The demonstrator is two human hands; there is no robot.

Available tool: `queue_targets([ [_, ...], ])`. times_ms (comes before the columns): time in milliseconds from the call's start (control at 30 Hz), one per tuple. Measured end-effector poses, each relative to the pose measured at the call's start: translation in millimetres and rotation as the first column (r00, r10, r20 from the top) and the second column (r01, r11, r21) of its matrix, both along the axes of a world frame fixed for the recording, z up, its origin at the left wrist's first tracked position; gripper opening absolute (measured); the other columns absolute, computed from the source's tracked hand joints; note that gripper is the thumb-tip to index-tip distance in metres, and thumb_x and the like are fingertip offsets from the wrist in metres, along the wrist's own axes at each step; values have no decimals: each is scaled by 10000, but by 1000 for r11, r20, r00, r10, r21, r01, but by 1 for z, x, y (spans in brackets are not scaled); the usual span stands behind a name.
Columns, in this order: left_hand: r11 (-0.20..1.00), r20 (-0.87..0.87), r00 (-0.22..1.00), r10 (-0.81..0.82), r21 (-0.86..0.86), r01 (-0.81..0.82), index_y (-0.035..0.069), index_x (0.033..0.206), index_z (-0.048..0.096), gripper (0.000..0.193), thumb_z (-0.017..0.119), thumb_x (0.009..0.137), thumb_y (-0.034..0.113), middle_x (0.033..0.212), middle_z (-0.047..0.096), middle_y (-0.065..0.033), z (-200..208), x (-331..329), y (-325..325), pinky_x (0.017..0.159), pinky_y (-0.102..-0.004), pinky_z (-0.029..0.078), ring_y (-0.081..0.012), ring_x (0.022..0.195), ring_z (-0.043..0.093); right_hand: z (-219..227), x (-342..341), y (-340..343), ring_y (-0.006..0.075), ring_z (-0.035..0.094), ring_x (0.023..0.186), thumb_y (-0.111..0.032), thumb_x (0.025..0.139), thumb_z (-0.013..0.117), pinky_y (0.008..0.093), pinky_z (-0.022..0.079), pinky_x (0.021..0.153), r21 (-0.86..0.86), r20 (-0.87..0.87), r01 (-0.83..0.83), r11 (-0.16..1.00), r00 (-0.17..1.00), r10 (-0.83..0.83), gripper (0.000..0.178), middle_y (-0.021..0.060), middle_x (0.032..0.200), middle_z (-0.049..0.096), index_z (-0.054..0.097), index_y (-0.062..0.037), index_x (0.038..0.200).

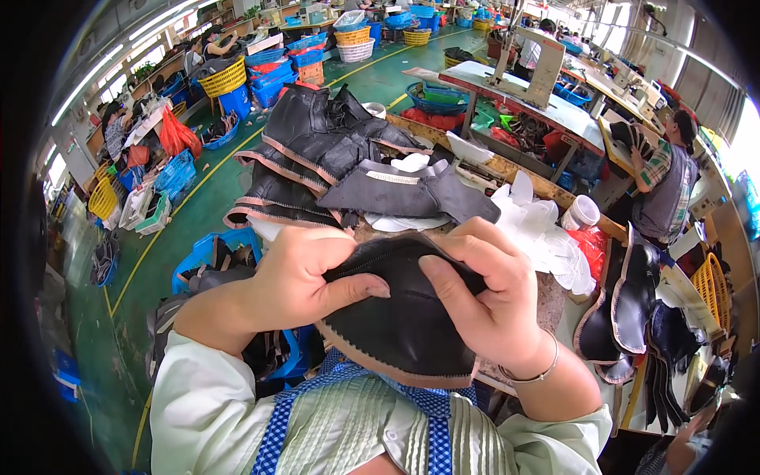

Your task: Manually inserting and positioning lining materials inside shoe upper components.

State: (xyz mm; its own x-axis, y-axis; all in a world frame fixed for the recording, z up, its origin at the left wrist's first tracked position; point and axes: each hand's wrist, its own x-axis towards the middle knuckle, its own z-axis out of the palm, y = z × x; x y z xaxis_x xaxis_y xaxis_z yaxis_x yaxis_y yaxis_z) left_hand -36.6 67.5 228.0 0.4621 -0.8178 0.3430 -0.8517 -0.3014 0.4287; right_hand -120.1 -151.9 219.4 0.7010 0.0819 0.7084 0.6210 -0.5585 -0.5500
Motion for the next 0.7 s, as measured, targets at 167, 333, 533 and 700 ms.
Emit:
queue_targets([
  [167, 916, -655, 650, -385, -356, 184, -26, 963, 669, 231, 759, 825, 136, 861, 694, -15, 1, 5, -9, 717, -260, 501, -66, 797, 594, -8, -9, -1, 122, 464, 539, -59, 792, 745, 269, 356, 490, -2, -83, -28, 1000, 996, 28, 245, 27, 612, 506, 524, -21, 696],
  [333, 897, -821, 371, -435, -357, 261, -25, 1105, 657, 286, 720, 859, 108, 970, 680, 6, -11, 24, 2, 794, -231, 491, -51, 874, 585, -41, 8, -69, 215, 624, 913, -184, 688, 870, 323, 489, 837, 185, -560, -609, 771, 579, 592, 472, 117, 981, 676, 652, 47, 1038],
  [533, 969, 133, 973, -190, -137, 208, 14, 910, 648, 173, 722, 772, 88, 877, 658, -60, -35, 70, 7, 692, -350, 475, -221, 800, 625, -41, -20, -101, 283, 599, 793, -68, 638, 752, 365, 491, 687, -574, -39, 260, 776, 939, -342, 291, 109, 888, 588, 692, -47, 922],
  [700, 990, 784, 618, -63, -28, 136, 30, 999, 682, 348, 578, 707, 187, 1095, 656, -80, -34, 54, 6, 750, -400, 443, -268, 947, 607, -58, -44, -79, 240, 567, 753, -140, 677, 572, 333, 461, 584, -710, 452, 603, 362, 786, -422, 443, 87, 883, 555, 655, 32, 1077],
])
